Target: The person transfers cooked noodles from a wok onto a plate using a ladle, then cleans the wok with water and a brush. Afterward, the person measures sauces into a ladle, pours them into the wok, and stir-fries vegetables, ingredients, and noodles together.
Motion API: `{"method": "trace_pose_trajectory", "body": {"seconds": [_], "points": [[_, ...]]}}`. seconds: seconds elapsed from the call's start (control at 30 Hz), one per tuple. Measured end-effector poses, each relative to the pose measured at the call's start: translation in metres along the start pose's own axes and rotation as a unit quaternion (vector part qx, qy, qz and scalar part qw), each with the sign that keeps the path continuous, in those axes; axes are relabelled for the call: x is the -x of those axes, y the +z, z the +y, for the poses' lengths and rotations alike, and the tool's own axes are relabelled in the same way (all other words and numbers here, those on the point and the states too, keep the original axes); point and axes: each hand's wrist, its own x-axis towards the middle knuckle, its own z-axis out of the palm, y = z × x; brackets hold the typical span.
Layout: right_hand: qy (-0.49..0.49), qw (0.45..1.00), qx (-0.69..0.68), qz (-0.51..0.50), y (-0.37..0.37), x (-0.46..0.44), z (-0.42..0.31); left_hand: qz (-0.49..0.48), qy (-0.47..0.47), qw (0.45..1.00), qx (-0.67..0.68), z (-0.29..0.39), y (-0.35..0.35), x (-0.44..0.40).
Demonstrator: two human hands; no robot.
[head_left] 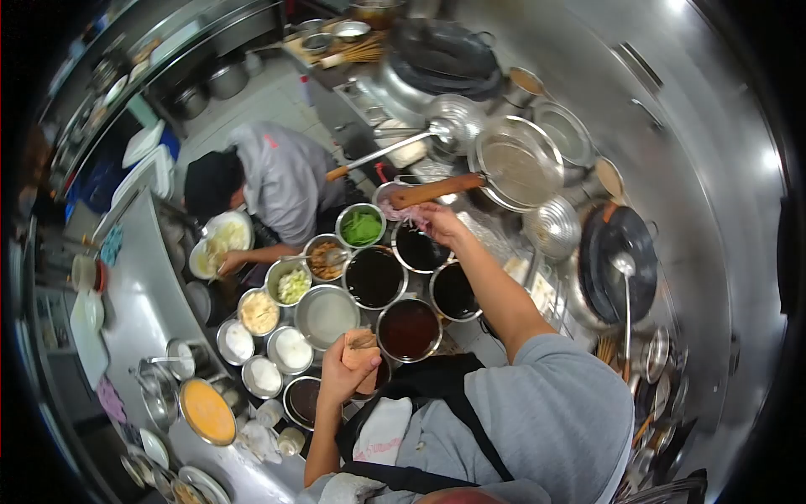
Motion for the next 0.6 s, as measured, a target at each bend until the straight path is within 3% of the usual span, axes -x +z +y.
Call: {"method": "trace_pose_trajectory", "body": {"seconds": [0.1,0.23,0.3,0.43,0.5,0.57,0.6], "points": [[-0.008,1.000,0.020,-0.002,-0.031,0.064,-0.010,-0.044,0.025,0.999,-0.002,-0.006,0.011,-0.009],[-0.059,0.993,-0.029,0.103,-0.080,0.184,-0.065,-0.094,-0.011,0.995,0.038,0.001,0.043,-0.014],[-0.166,0.982,0.012,0.086,-0.128,0.245,-0.097,-0.107,0.027,0.994,0.001,0.007,0.061,-0.013],[-0.307,0.912,0.104,0.250,-0.238,0.352,-0.155,-0.102,0.047,0.993,-0.034,0.017,0.107,-0.003],[-0.291,0.852,0.191,0.390,-0.286,0.381,-0.169,-0.125,0.067,0.990,0.001,0.037,0.137,0.007],[-0.242,0.847,0.270,0.390,-0.325,0.384,-0.177,-0.113,0.087,0.990,-0.009,0.026,0.154,0.021],[-0.133,0.849,0.340,0.383,-0.364,0.380,-0.183,-0.131,0.040,0.989,0.049,0.035,0.162,0.032]]}}
